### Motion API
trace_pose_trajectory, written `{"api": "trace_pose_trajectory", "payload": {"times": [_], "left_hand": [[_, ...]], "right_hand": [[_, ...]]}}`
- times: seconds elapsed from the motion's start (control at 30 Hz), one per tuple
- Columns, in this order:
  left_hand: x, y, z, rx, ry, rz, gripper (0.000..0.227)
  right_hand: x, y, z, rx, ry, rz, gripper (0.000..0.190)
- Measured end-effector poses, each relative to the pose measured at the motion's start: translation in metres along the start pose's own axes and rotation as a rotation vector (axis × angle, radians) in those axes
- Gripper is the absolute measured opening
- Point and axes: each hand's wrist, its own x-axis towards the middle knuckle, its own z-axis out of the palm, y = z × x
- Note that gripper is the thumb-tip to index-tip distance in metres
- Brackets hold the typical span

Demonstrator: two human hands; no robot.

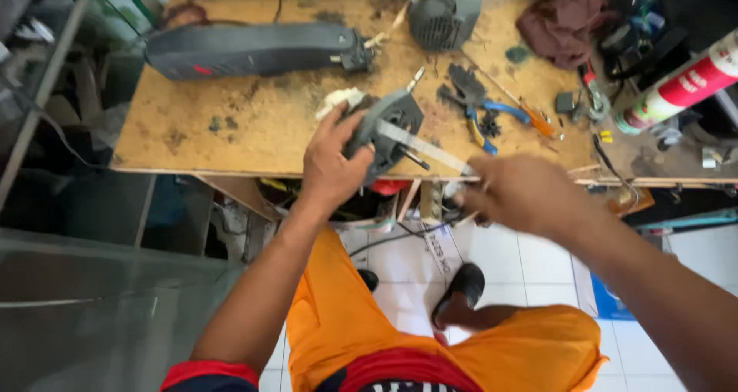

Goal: The person uses a screwdriver to tighten screws on a circular electrical component, likely a motor housing, held in their left hand. They rotate the component to access different screws and continue tightening them throughout the clip.

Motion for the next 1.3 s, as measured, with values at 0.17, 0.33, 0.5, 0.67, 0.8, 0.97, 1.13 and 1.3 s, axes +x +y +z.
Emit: {"api": "trace_pose_trajectory", "payload": {"times": [0.17, 0.33, 0.5, 0.67, 0.8, 0.97, 1.13, 1.3], "left_hand": [[0.001, 0.001, -0.006, -0.117, -0.033, -0.046, 0.053], [0.007, -0.007, -0.009, -0.17, -0.083, 0.008, 0.049], [0.009, -0.023, -0.005, -0.271, -0.065, 0.07, 0.047], [0.019, -0.02, -0.014, -0.281, -0.099, 0.083, 0.046], [0.045, -0.008, -0.032, -0.295, -0.208, -0.137, 0.048], [0.074, 0.046, -0.057, -0.408, -0.286, -0.213, 0.05], [0.11, 0.09, -0.066, -0.356, -0.324, -0.474, 0.049], [0.153, 0.087, -0.055, -0.169, -0.585, -0.652, 0.075]], "right_hand": [[0.076, 0.044, 0.039, 0.255, 0.549, -0.281, 0.036], [0.139, 0.031, 0.046, 0.379, 0.71, -0.46, 0.048], [0.135, 0.003, 0.031, 1.063, 0.242, -0.451, 0.048], [0.156, -0.003, 0.049, 1.24, 0.207, -0.381, 0.031], [0.152, -0.012, 0.04, 1.274, 0.279, -0.382, 0.023], [0.155, -0.017, 0.04, 1.474, 0.249, -0.25, 0.022], [0.142, -0.021, 0.027, 1.673, 0.208, -0.034, 0.023], [0.154, -0.013, 0.028, 1.656, 0.192, 0.167, 0.026]]}}
